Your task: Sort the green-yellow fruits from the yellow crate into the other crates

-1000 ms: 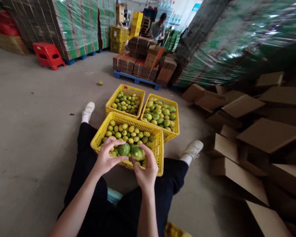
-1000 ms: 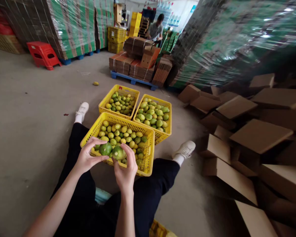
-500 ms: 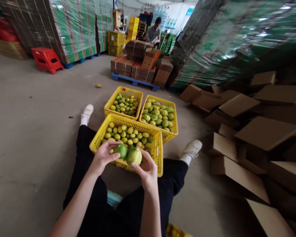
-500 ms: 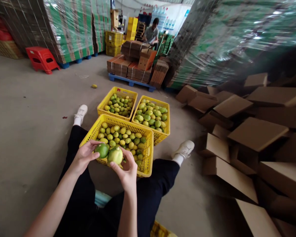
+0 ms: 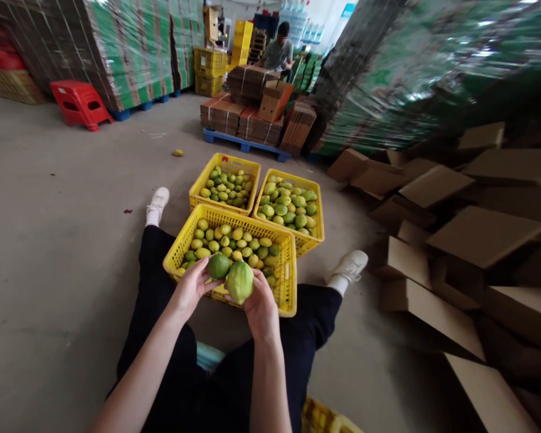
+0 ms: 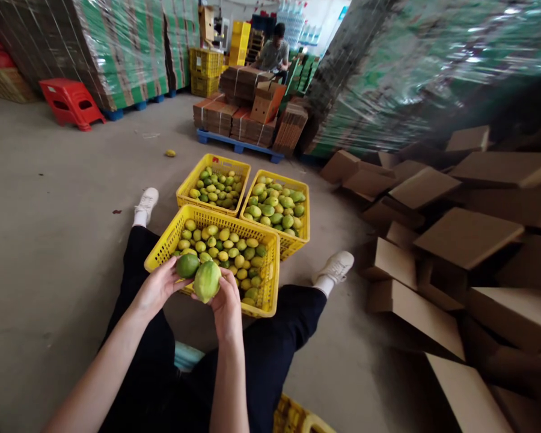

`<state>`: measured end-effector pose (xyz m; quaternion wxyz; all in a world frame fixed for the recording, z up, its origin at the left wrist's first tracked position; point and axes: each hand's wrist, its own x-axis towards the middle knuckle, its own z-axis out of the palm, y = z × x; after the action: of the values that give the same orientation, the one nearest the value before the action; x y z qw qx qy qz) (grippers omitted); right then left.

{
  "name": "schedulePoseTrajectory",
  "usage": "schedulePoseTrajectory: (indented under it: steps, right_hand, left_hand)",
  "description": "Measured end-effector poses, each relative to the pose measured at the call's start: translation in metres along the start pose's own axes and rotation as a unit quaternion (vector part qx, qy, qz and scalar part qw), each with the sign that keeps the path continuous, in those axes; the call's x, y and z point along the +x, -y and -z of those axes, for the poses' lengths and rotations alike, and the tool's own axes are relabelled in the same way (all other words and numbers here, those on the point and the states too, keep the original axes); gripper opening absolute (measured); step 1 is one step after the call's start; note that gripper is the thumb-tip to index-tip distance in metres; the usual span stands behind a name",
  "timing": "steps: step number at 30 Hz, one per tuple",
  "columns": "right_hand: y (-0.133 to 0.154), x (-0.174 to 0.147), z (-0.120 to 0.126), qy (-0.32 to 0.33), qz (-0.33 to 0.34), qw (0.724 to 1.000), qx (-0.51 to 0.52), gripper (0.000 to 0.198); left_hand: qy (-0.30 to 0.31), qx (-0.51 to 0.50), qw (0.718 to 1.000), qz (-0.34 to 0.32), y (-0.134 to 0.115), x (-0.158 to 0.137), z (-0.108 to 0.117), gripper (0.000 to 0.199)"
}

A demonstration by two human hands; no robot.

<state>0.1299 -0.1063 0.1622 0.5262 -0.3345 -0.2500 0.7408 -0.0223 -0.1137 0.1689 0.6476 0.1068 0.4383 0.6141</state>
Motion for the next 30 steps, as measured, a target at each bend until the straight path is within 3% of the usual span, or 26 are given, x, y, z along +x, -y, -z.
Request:
schedulePoseTrajectory:
  steps: [4, 7, 10, 12, 15, 17, 20, 22, 25, 30]
  right_hand:
    - [-0.004, 0.003, 0.001, -0.035, -0.022, 0.999, 0.032, 0.033]
    - [-0.005, 0.007, 0.004, -0.069, -0.058, 0.995, 0.05, 0.038]
    - [-0.006, 0.01, 0.009, -0.098, -0.066, 0.991, 0.056, 0.043]
    - [-0.007, 0.012, 0.012, -0.097, -0.034, 0.994, 0.047, 0.042]
    - [-0.008, 0.01, 0.014, -0.068, 0.063, 0.996, 0.0, 0.039]
    - [-0.007, 0.007, 0.013, -0.053, 0.142, 0.987, -0.057, 0.041]
    - [-0.002, -0.002, 0.007, -0.029, 0.25, 0.959, -0.131, 0.048]
    - [0.003, -0.007, 0.003, -0.012, 0.304, 0.938, -0.165, 0.051]
    - [0.007, -0.01, 0.002, 0.015, 0.33, 0.923, -0.196, 0.051]
    - [0.001, -0.003, 0.011, -0.01, 0.273, 0.948, -0.162, 0.05]
  left_hand:
    - [0.037, 0.038, 0.998, 0.028, -0.003, -0.002, 0.0, 0.02]
    - [0.036, 0.063, 0.993, 0.089, 0.0, 0.003, 0.003, 0.037]
    - [0.029, 0.086, 0.991, 0.102, 0.007, 0.007, 0.008, 0.051]
    - [0.036, 0.093, 0.993, 0.068, 0.011, 0.008, 0.01, 0.052]
    - [0.074, 0.093, 0.99, -0.069, 0.014, 0.005, 0.012, 0.046]
    - [0.119, 0.105, 0.972, -0.174, 0.012, 0.002, 0.011, 0.045]
    - [0.17, 0.135, 0.94, -0.262, 0.008, -0.002, 0.008, 0.047]
    - [0.185, 0.146, 0.929, -0.285, 0.007, -0.004, 0.007, 0.047]
    - [0.197, 0.152, 0.926, -0.284, 0.009, -0.004, 0.008, 0.047]
    - [0.163, 0.114, 0.948, -0.248, 0.007, 0.001, 0.011, 0.046]
